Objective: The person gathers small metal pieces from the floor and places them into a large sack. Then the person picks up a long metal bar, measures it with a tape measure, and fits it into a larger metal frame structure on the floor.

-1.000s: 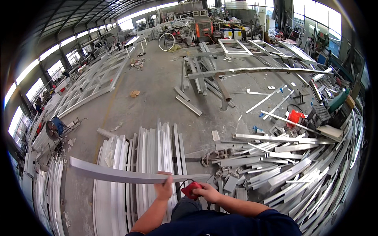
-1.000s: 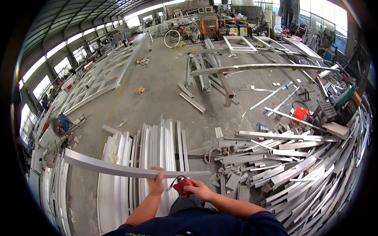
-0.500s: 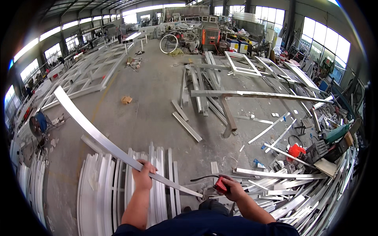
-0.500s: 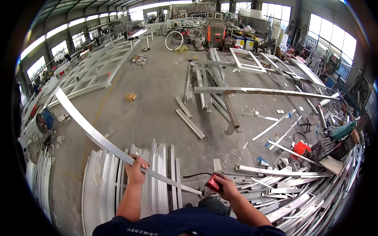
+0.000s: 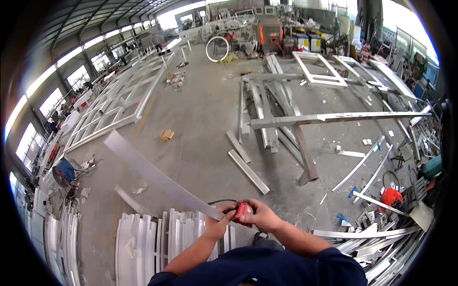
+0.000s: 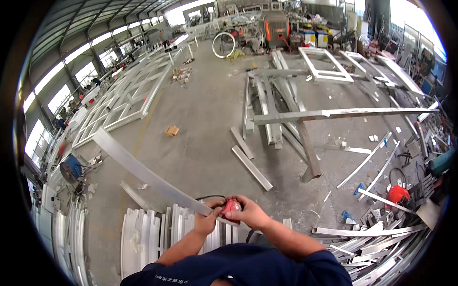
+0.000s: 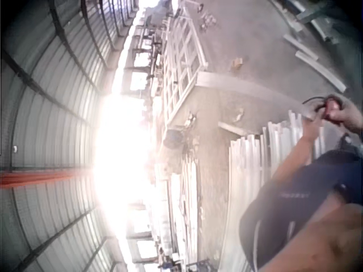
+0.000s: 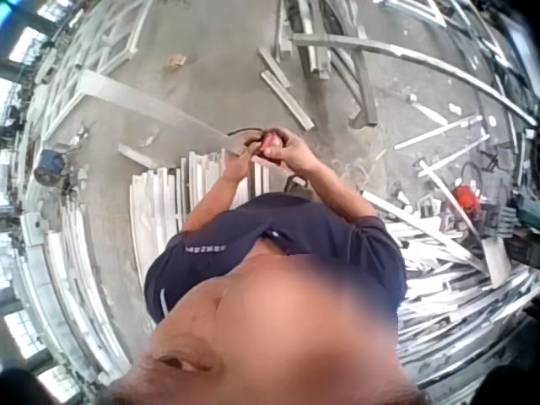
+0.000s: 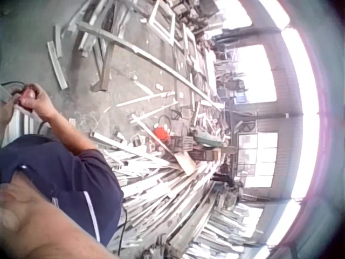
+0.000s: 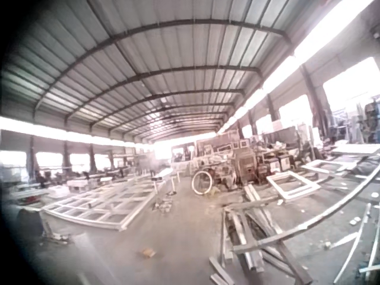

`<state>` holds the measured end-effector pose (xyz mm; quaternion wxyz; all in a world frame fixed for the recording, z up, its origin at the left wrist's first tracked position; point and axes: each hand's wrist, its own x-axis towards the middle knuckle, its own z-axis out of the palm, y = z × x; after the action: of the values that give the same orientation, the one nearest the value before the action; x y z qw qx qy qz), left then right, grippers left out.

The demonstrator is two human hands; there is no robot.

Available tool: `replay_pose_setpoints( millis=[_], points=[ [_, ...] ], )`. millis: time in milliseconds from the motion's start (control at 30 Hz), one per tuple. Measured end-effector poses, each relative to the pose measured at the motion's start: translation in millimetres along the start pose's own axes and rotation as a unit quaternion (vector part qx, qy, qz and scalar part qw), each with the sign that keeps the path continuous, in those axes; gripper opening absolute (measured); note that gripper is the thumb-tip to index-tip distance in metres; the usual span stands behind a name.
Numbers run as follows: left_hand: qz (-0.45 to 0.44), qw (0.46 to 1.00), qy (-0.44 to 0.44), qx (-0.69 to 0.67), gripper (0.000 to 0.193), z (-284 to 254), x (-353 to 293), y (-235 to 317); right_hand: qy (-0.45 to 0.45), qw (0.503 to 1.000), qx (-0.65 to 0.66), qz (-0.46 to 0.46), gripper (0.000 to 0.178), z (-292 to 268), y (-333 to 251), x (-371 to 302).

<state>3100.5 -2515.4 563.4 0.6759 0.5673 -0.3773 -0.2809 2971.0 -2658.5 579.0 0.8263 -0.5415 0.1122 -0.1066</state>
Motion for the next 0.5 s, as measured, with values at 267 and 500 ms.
replay_pose_setpoints(
  millis=[267, 500],
  points=[
    [-0.051, 0.996, 0.046, -0.065, 0.025, -7, 154, -24, 0.082, 0.996, 0.001, 0.045, 0.069, -82, -49, 156],
    [-0.014, 0.998, -0.003, 0.066, 0.018, -20, 301, -80, 0.067, 0.981, -0.165, 0.074, 0.068, -166, -66, 260]
  ],
)
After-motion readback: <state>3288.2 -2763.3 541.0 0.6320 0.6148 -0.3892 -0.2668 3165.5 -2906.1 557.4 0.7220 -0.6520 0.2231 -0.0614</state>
